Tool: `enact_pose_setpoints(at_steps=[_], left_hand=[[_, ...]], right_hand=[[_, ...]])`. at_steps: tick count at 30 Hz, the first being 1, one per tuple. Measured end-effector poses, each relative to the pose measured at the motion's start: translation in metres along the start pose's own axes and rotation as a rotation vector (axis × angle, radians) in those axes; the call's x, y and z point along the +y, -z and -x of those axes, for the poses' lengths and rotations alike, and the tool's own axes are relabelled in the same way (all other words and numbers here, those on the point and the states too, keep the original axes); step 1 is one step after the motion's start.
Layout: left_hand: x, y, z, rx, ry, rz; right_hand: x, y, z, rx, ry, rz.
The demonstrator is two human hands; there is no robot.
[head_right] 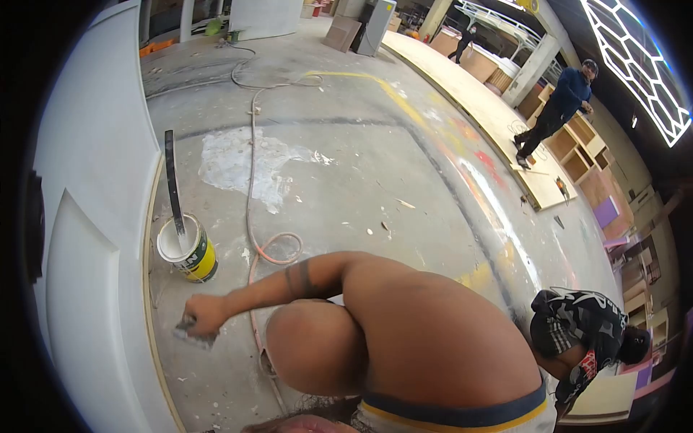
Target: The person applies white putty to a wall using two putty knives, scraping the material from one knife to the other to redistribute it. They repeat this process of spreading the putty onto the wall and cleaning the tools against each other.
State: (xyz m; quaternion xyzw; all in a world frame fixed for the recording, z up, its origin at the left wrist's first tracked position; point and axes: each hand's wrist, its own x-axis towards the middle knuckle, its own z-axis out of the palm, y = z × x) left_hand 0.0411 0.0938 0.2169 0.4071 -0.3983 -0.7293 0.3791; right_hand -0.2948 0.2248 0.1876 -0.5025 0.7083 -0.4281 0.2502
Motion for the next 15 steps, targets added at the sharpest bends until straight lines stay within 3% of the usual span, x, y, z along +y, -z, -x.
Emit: enact_pose_setpoints(at_steps=[3, 5, 9, 11, 13, 15], left_hand=[[0.001, 0.01, -0.009, -0.191, 0.155, 0.139], [-0.004, 0.019, 0.0, -0.252, 0.225, 0.2], [-0.016, 0.014, 0.042, -0.078, 0.21, 0.207], [-0.027, 0.027, 0.044, -0.508, 0.395, 0.474], [-0.003, -0.032, 0.076, -0.135, 0.395, 0.436], [-0.006, -0.037, 0.082, -0.39, 0.358, 0.56]], right_hand=[[-0.018, 0.066, 0.023, 0.137, -0.003, 0.033], [-0.037, 0.111, 0.033, 0.226, 0.154, 0.244], [-0.099, 0.189, 0.049, 0.133, -0.169, 0.221], [-0.14, 0.212, 0.05, 0.182, -0.23, 0.247], [-0.176, 0.224, 0.045, 0.205, -0.22, 0.009], [-0.181, 0.222, 0.037, 0.227, -0.159, -0.14]])
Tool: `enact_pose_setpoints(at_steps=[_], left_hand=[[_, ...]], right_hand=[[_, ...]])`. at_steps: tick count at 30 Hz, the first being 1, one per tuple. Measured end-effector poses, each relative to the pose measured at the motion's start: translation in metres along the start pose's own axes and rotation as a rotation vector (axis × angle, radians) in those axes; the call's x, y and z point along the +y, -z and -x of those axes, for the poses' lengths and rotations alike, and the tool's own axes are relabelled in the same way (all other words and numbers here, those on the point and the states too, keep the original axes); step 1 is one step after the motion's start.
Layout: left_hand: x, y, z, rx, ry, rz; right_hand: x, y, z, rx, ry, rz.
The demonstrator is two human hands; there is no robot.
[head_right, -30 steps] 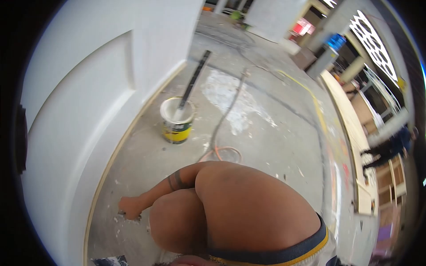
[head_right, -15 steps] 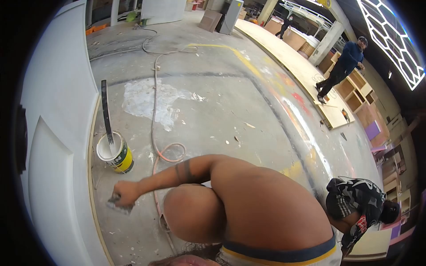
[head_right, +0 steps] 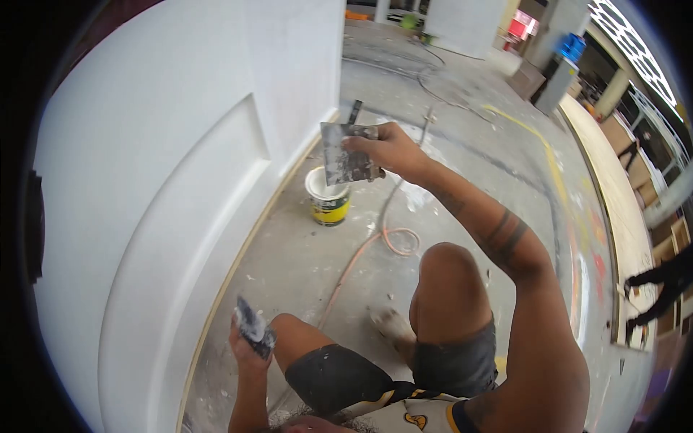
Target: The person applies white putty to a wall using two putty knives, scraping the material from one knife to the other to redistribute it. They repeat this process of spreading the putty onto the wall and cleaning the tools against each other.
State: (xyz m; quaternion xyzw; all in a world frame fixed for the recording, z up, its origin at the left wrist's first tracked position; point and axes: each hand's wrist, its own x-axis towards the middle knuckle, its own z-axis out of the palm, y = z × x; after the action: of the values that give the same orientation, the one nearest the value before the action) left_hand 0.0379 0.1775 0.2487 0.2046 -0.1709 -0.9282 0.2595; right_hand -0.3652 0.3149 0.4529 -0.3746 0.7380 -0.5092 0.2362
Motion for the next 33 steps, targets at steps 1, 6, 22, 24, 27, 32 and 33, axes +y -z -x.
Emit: enact_pose_setpoints(at_steps=[1, 6, 22, 24, 27, 32, 33], left_hand=[[-0.01, -0.004, 0.001, -0.024, -0.018, 0.036], [-0.038, -0.082, -0.02, 0.057, -0.055, 0.129], [-0.065, -0.096, 0.052, 0.213, -0.703, 0.179], [-0.063, -0.093, 0.064, 0.335, -0.744, 0.125], [-0.09, -0.083, 0.079, 0.471, -0.747, 0.196], [-0.158, -0.065, 0.083, 0.651, -0.704, 0.34], [-0.169, -0.066, 0.091, 0.646, -0.609, 0.338]], right_hand=[[0.0, -0.002, 0.008, 0.054, 0.016, -0.167], [0.012, -0.078, 0.044, 0.289, 0.08, -0.441], [0.122, -0.16, 0.004, 0.261, 0.305, -0.565], [0.145, -0.124, -0.045, 0.097, 0.194, -0.426], [0.22, -0.079, -0.098, -0.039, 0.075, -0.414], [0.322, -0.027, -0.124, 0.047, -0.184, -0.468], [0.331, -0.027, -0.124, 0.029, -0.205, -0.45]])
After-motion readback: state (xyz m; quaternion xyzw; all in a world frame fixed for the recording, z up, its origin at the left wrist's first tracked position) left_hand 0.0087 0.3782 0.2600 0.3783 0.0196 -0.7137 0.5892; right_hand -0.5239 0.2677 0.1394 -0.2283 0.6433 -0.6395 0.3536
